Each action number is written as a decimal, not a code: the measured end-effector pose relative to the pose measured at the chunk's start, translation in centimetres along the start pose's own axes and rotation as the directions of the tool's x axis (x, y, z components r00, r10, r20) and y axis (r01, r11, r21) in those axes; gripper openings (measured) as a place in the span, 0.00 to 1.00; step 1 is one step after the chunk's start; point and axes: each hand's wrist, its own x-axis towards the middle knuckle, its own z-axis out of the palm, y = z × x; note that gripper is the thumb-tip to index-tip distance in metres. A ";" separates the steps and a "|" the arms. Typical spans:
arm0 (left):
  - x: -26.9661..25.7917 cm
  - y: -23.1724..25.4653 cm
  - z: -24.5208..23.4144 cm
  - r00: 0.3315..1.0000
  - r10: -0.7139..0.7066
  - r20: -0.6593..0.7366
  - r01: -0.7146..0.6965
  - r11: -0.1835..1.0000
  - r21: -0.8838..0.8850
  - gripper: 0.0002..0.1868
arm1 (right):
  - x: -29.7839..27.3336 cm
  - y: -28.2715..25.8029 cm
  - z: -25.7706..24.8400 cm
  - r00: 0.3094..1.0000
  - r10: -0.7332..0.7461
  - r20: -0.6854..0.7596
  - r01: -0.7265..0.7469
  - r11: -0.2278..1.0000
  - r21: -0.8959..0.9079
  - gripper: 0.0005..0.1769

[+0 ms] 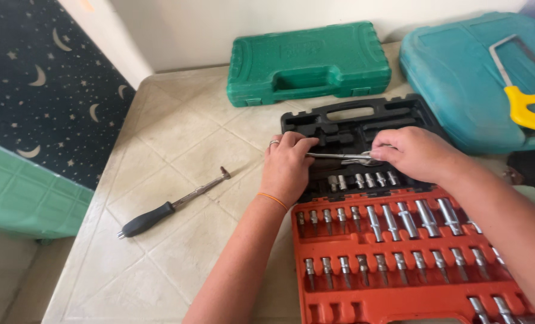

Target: The person organizes a socket and ratchet set by placing sockets, extensions, and a ratchet into their designated slots in red and black plastic cases. The person handles each piece individually and places it into the correct compartment.

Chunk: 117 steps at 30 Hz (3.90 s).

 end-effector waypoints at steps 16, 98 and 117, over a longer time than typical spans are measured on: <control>-7.2 -5.9 -10.2 0.908 -0.374 -0.191 0.412 0.879 0.239 0.23 | -1.1 -5.9 -0.3 0.999 -0.043 0.034 0.054 0.833 -0.551 0.15; 3.7 0.7 3.4 0.980 0.004 0.200 -0.004 1.000 0.000 0.13 | -6.4 0.9 0.0 0.852 0.330 -0.407 -0.062 0.835 0.547 0.12; 3.5 1.2 2.8 0.985 0.033 0.167 -0.006 0.987 -0.160 0.14 | -6.2 1.3 0.2 0.866 0.277 -0.417 -0.005 0.838 0.546 0.12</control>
